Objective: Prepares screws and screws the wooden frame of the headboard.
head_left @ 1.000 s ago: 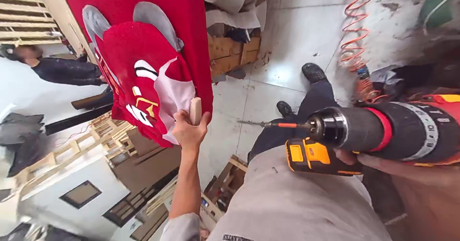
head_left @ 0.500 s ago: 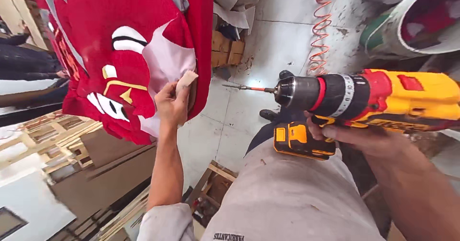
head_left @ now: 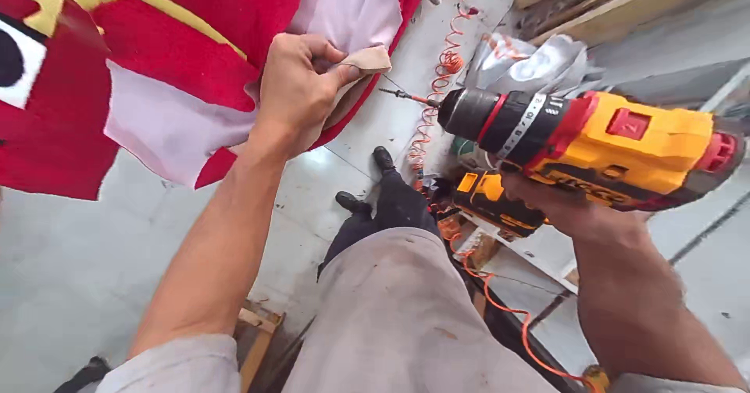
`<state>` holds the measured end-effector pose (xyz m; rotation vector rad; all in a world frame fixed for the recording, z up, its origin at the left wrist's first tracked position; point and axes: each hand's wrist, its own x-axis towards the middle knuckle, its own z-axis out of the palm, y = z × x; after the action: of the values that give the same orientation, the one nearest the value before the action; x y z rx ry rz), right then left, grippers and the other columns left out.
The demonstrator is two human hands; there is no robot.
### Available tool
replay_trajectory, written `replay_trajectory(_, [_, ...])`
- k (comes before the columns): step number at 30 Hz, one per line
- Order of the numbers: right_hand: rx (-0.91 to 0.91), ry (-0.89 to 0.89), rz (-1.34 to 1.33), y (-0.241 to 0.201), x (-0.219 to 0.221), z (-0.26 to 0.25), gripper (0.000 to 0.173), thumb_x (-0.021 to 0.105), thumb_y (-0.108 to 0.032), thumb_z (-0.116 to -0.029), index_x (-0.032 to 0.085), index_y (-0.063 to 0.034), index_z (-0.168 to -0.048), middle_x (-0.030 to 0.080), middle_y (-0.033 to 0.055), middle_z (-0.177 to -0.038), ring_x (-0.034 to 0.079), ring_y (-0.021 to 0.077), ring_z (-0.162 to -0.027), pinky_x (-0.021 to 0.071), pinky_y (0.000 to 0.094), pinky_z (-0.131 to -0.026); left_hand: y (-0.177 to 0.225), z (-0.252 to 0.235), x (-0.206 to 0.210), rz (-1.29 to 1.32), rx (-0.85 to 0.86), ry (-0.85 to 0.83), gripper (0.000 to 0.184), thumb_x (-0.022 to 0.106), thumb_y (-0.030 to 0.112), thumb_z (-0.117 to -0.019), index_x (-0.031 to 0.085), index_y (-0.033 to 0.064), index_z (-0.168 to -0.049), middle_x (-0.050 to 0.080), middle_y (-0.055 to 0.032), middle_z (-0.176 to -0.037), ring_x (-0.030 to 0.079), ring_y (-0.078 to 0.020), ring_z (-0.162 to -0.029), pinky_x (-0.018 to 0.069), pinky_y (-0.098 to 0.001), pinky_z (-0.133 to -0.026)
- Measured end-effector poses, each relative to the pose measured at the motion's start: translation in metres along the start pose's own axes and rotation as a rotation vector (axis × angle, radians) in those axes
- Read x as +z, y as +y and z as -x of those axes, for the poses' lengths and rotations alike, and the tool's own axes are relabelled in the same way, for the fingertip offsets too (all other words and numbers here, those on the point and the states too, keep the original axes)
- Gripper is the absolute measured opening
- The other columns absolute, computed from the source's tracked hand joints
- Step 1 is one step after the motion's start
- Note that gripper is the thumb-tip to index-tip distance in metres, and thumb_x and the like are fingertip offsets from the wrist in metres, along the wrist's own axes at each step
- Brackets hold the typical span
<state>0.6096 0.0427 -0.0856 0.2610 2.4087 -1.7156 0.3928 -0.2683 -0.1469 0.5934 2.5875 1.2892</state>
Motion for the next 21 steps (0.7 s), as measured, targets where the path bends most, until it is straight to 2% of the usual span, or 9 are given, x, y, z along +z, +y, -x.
replay_trajectory(2, [0.022,-0.017,0.123,-0.021,0.0,-0.015,0.022,0.077,-0.027,-0.0842,0.07,-0.021,-0.104,0.072,-0.0096,-0.088,0.069,0.0035,-0.076,0.0615,0.0249,-0.067,0.003,0.0,-0.003,-0.007,-0.035,-0.03,0.022,0.077,0.032,-0.0899,0.076,0.0112,-0.098,0.071,0.0017,-0.082,0.059,-0.0008,-0.066,0.0509,-0.023,-0.066])
replay_trajectory(4, [0.009,-0.028,0.283,-0.041,0.002,-0.03,0.026,0.076,-0.028,-0.0837,0.069,-0.0199,-0.107,0.072,-0.0108,-0.093,0.069,0.0001,-0.081,0.061,0.0225,-0.072,0.005,0.0,-0.004,-0.008,-0.045,-0.041,0.022,0.075,0.033,-0.0912,0.076,0.0119,-0.098,0.069,0.0013,-0.081,0.057,-0.0033,-0.065,0.0496,-0.026,-0.065])
replay_trajectory(6, [-0.057,-0.072,0.403,-0.059,0.004,-0.045,0.031,0.076,-0.028,-0.0842,0.066,-0.0181,-0.112,0.071,-0.0104,-0.099,0.068,-0.002,-0.091,0.0603,0.0213,-0.08,0.004,0.001,-0.004,0.008,-0.054,-0.051,0.023,0.074,0.034,-0.0925,0.075,0.012,-0.099,0.068,0.0004,-0.08,0.057,-0.006,-0.065,0.0497,-0.029,-0.065])
replay_trajectory(10, [-0.101,-0.135,0.571,-0.089,0.009,-0.068,0.04,0.077,-0.028,-0.0834,0.065,-0.0151,-0.119,0.07,-0.0082,-0.108,0.067,-0.0017,-0.102,0.0577,0.0236,-0.093,0.002,0.002,-0.005,0.031,-0.034,-0.06,0.022,0.072,0.033,-0.0937,0.074,0.0109,-0.097,0.067,-0.0005,-0.08,0.057,-0.0078,-0.065,0.0491,-0.0306,-0.065])
replay_trajectory(14, [-0.086,-0.165,0.673,-0.112,0.013,-0.079,0.043,0.077,-0.028,-0.0811,0.064,-0.0148,-0.119,0.069,-0.0093,-0.109,0.065,-0.0043,-0.103,0.0559,0.02,-0.093,0.002,0.002,-0.006,0.035,-0.04,-0.073,0.021,0.07,0.032,-0.0944,0.074,0.0109,-0.098,0.067,-0.0022,-0.08,0.059,-0.0114,-0.068,0.0492,-0.0356,-0.066])
replay_trajectory(19, [-0.093,-0.193,0.785,-0.131,0.013,-0.091,0.046,0.076,-0.032,-0.0796,0.063,-0.0153,-0.121,0.068,-0.0088,-0.11,0.063,-0.0049,-0.105,0.0541,0.0207,-0.096,0.002,0.002,-0.007,0.046,-0.049,-0.085,0.021,0.07,0.033,-0.0949,0.073,0.0126,-0.095,0.066,-0.0001,-0.078,0.059,-0.0108,-0.068,0.0486,-0.0359,-0.065])
replay_trajectory(21, [-0.077,-0.211,0.844,-0.136,0.012,-0.095,0.05,0.076,-0.036,-0.0791,0.062,-0.0155,-0.123,0.068,-0.0073,-0.112,0.063,-0.0034,-0.106,0.0542,0.0238,-0.096,0.003,0.003,-0.008,0.052,-0.066,-0.094,0.02,0.069,0.033,-0.0951,0.073,0.0133,-0.096,0.066,0.0002,-0.079,0.059,-0.0108,-0.069,0.0488,-0.0363,-0.065])
